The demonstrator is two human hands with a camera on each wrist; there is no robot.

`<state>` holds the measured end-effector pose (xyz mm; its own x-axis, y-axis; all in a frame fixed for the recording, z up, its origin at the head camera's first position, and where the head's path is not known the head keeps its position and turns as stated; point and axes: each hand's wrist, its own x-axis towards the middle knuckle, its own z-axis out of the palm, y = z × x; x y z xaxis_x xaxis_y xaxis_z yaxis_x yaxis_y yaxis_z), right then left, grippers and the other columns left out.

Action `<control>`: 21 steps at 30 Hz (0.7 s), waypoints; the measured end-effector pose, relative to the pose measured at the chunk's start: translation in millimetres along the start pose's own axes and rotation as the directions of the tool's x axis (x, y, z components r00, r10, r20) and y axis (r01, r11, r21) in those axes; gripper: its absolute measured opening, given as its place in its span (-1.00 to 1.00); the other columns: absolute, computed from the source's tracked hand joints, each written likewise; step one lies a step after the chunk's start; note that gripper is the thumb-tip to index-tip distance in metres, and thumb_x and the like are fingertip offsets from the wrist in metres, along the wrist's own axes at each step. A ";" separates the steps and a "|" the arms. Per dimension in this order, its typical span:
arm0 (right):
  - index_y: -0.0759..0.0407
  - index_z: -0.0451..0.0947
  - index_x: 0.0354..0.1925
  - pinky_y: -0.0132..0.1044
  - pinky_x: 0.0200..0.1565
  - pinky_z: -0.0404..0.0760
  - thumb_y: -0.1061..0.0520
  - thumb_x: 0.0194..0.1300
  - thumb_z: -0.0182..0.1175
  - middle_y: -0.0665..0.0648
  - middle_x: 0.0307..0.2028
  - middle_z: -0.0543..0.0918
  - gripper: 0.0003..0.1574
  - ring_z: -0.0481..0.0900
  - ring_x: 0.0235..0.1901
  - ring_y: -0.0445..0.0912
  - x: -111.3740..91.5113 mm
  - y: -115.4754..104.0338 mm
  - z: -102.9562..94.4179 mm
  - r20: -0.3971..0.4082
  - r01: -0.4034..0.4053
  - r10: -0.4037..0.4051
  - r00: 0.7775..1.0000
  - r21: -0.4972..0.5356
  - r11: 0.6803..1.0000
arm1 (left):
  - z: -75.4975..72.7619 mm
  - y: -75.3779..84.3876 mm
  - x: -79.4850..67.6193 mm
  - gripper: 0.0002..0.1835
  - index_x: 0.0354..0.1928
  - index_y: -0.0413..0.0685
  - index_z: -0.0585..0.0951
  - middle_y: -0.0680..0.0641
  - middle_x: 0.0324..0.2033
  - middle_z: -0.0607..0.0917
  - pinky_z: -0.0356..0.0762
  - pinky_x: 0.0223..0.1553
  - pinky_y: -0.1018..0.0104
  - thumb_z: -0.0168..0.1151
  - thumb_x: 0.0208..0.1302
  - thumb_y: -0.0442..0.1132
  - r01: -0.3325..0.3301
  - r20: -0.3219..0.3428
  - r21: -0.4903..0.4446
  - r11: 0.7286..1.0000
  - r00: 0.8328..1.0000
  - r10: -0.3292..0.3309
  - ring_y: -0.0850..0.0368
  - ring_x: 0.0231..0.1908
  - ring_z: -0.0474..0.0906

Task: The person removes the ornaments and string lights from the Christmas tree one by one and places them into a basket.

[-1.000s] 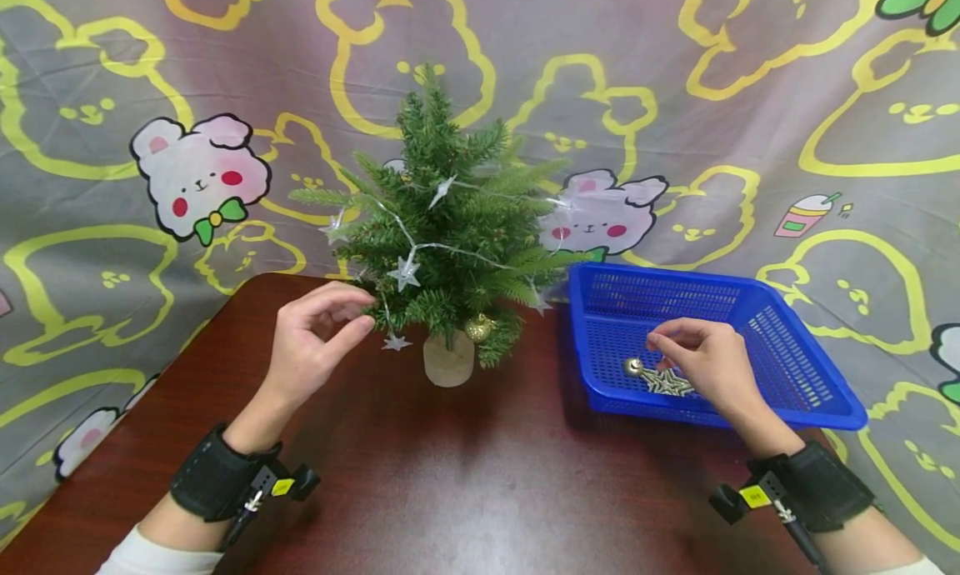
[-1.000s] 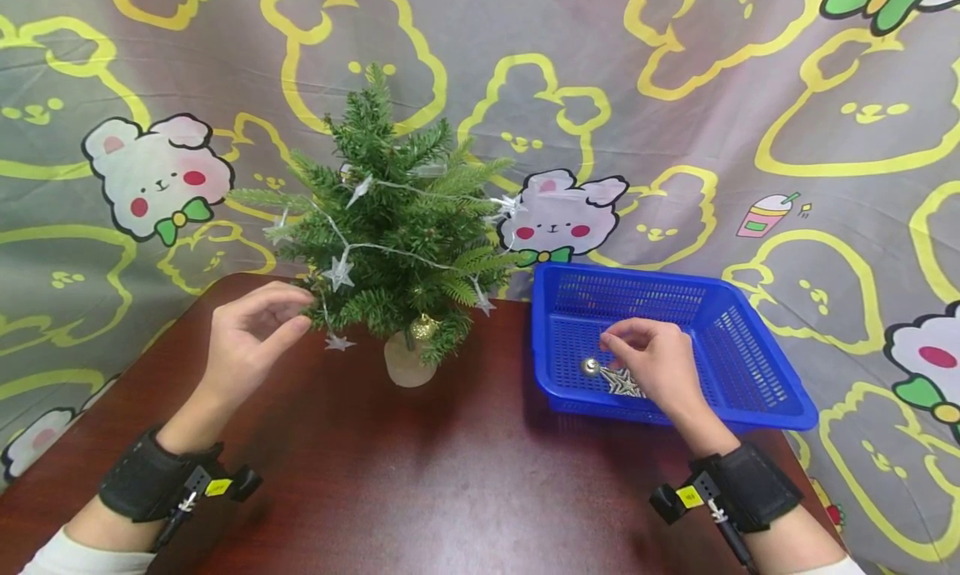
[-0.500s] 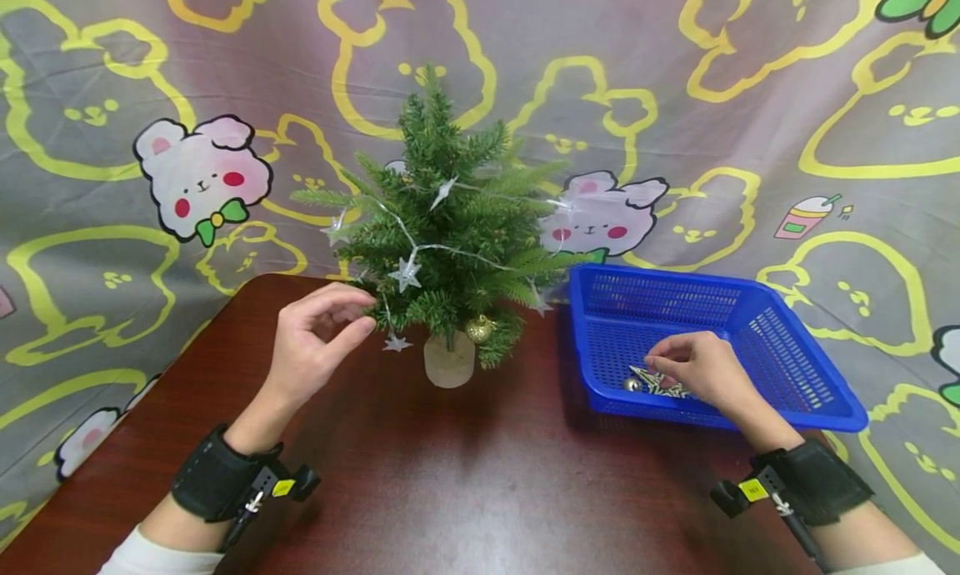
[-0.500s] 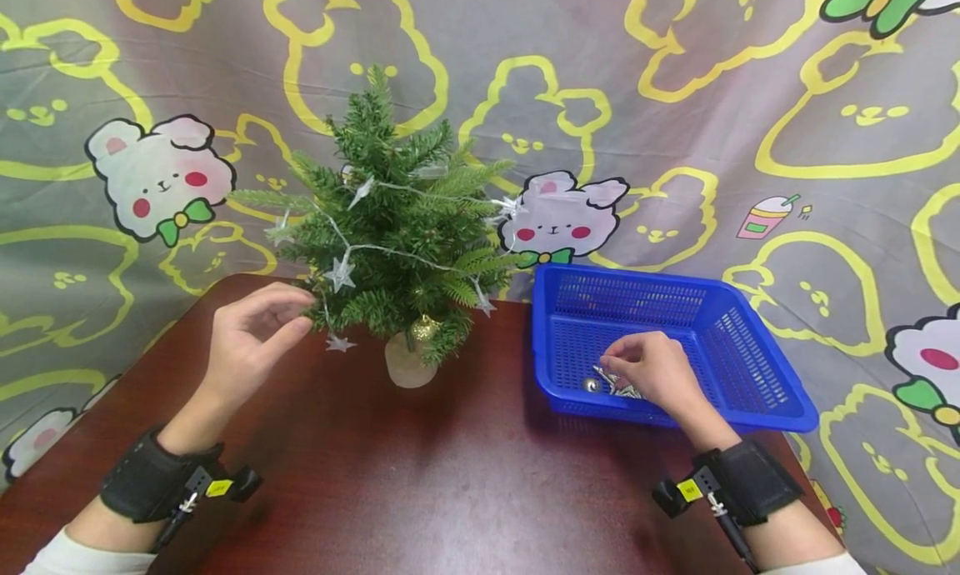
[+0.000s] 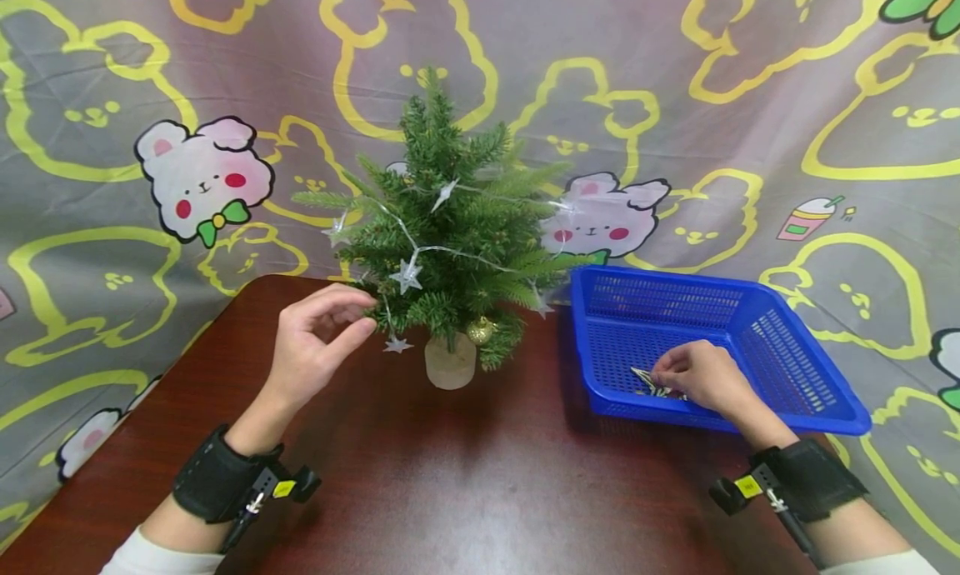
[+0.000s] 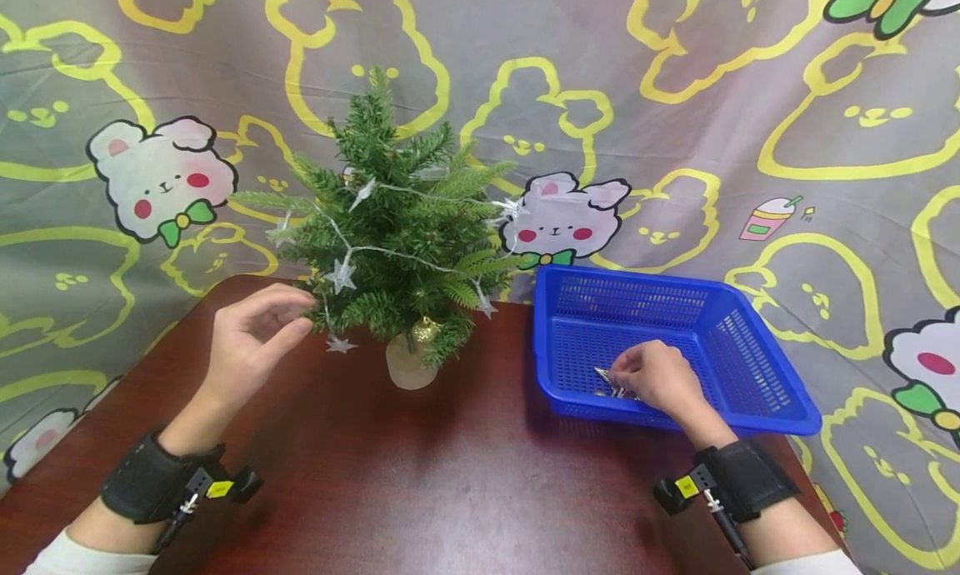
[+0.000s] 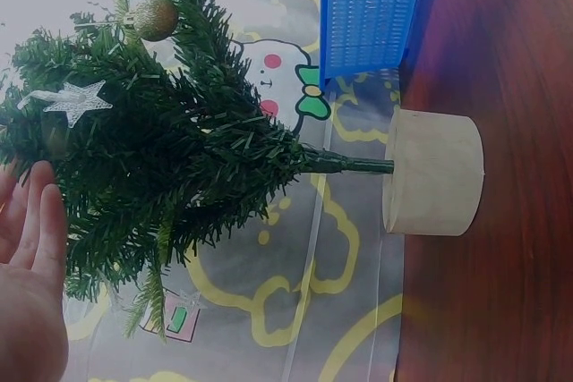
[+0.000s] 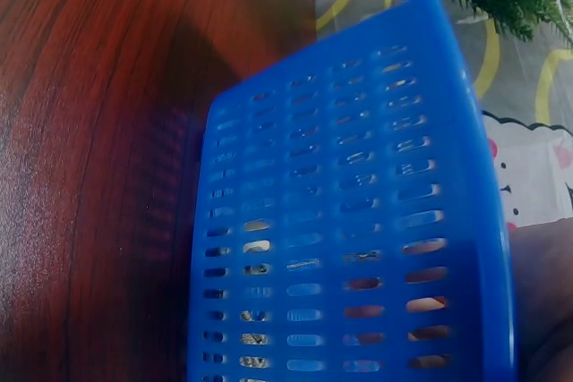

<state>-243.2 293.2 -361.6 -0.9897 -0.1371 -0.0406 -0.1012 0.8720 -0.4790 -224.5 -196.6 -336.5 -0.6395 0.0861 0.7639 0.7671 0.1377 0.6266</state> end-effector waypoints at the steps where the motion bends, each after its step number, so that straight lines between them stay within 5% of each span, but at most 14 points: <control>1: 0.17 0.72 -0.34 -0.27 -0.45 0.55 0.11 0.32 0.28 0.11 -0.44 0.76 -0.84 0.70 -0.46 -0.12 0.4 0.9 0.3 0.000 0.001 -0.001 1.000 -0.014 1.000 | 0.0 0.0 -0.1 -0.80 -0.18 -0.38 0.67 0.15 -0.26 0.72 0.51 -0.42 0.51 0.29 0.12 -0.57 0.001 0.000 0.000 1.000 1.000 -0.001 0.31 -0.38 0.61; 11: -0.04 0.74 -0.44 -0.27 -0.46 0.38 0.04 0.19 0.35 -0.07 -0.51 0.73 -0.90 0.53 -0.49 -0.20 7.6 3.9 -1.5 0.019 0.024 -0.021 1.000 -0.180 0.983 | -1.1 0.6 -0.4 -0.80 -0.18 -0.36 0.67 0.15 -0.25 0.72 0.51 -0.42 0.52 0.30 0.12 -0.56 0.002 0.001 0.024 1.000 1.000 -0.002 0.31 -0.38 0.61; 21: -0.09 0.73 -0.45 -0.19 -0.46 0.32 0.02 0.14 0.38 -0.09 -0.51 0.61 -0.94 0.47 -0.43 -0.10 16.1 5.1 -3.3 0.105 -0.049 0.079 0.991 -0.262 0.964 | -0.4 0.6 0.0 -0.79 -0.17 -0.38 0.67 0.12 -0.27 0.73 0.54 -0.38 0.52 0.29 0.11 -0.58 -0.018 0.001 -0.007 1.000 1.000 0.018 0.30 -0.36 0.62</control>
<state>-260.0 297.0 -361.8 -0.9785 -0.1165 -0.1704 -0.0756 0.9704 -0.2295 -224.1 -197.0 -336.1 -0.6257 0.0900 0.7749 0.7788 0.1294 0.6138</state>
